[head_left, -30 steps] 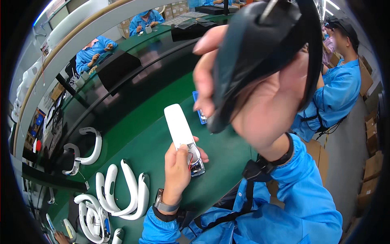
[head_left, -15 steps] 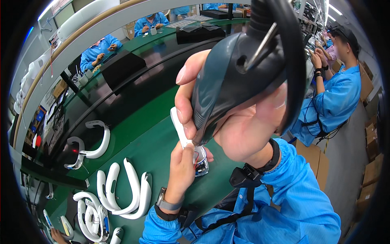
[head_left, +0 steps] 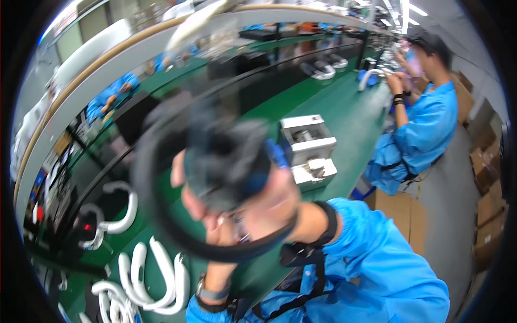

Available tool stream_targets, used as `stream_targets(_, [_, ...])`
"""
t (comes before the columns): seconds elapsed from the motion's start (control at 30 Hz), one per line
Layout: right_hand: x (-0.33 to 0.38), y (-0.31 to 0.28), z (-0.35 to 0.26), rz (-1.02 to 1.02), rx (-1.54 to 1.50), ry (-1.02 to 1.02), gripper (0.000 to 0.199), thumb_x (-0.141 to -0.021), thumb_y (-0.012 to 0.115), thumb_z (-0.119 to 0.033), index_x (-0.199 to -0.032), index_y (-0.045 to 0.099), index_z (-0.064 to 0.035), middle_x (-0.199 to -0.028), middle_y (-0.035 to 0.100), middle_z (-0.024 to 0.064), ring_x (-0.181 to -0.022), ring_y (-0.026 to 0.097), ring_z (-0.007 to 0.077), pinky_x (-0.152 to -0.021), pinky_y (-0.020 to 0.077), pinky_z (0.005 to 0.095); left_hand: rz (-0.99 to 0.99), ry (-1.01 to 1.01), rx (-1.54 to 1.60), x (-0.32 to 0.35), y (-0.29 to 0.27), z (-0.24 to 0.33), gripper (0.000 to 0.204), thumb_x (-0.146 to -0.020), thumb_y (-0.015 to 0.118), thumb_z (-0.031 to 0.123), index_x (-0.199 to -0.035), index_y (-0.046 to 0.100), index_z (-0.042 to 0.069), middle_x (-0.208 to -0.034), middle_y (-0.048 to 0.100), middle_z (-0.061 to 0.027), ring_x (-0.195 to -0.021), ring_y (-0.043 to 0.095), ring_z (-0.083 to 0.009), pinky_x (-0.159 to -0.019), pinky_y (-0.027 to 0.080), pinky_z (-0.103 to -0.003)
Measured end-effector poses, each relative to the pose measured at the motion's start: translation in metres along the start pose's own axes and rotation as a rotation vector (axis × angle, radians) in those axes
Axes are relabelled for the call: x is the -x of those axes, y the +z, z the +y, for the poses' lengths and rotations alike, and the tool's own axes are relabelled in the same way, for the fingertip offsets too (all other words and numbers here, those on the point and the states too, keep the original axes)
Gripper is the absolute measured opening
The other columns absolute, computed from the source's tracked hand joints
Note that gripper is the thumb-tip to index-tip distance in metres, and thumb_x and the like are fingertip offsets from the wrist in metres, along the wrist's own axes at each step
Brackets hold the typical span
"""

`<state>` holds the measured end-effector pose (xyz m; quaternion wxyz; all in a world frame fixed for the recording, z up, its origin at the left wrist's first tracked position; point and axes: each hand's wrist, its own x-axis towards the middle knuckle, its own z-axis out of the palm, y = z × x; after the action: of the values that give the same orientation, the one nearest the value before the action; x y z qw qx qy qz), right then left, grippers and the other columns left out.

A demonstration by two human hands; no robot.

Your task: Assembling internal electronics and screwing components into plastic housings for neck fans.

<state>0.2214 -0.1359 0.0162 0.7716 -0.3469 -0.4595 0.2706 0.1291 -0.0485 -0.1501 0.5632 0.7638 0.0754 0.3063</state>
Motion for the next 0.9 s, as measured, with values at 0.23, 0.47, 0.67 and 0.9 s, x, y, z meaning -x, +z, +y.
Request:
stream_targets(0.23, [-0.006,-0.003,-0.011,-0.016,0.141,-0.131,0.094,-0.076,0.043,-0.091,-0.095,0.055,0.0002,-0.07,0.051,0.0014,-0.058,0.05,0.0073,-0.05,0.0398,0.0234,-0.088,-0.106,0.207,-0.006,-0.006,-0.005,0.033,-0.105,0.047,0.023,-0.118,0.059,-0.006,-0.106,0.066,-0.0132,-0.097,0.061,-0.0187,-0.08,0.049,-0.033])
stream_targets(0.47, [-0.006,-0.007,-0.019,0.091,0.127,-0.093,0.1,-0.075,0.042,-0.093,-0.105,0.057,0.0014,-0.072,0.059,0.0017,-0.059,0.053,0.0066,-0.052,0.0437,0.0214,0.131,-0.372,0.454,-0.004,0.003,0.003,0.039,-0.102,0.05,0.029,-0.121,0.053,-0.005,-0.1,0.067,-0.0163,-0.093,0.064,-0.0221,-0.083,0.052,-0.035])
stream_targets(0.67, [0.028,-0.085,-0.051,0.346,0.396,-0.266,0.103,-0.081,0.03,-0.091,-0.115,0.054,0.0033,-0.081,0.067,0.0125,-0.059,0.062,0.0107,-0.054,0.0498,0.0225,-0.208,-0.442,0.639,-0.022,0.008,0.049,0.044,-0.098,0.052,0.035,-0.123,0.05,-0.001,-0.078,0.062,-0.0115,-0.068,0.064,-0.0233,-0.074,0.057,-0.04])
stream_targets(0.9, [0.098,-0.193,-0.05,0.509,0.587,-0.376,0.095,-0.083,0.033,-0.089,-0.115,0.053,-0.0016,-0.08,0.063,0.0119,-0.058,0.061,0.014,-0.052,0.0504,0.0253,-0.253,-0.41,0.472,-0.022,0.014,0.051,0.045,-0.086,0.07,0.017,-0.122,0.05,-0.001,-0.078,0.061,-0.0088,-0.07,0.063,-0.0206,-0.074,0.057,-0.038])
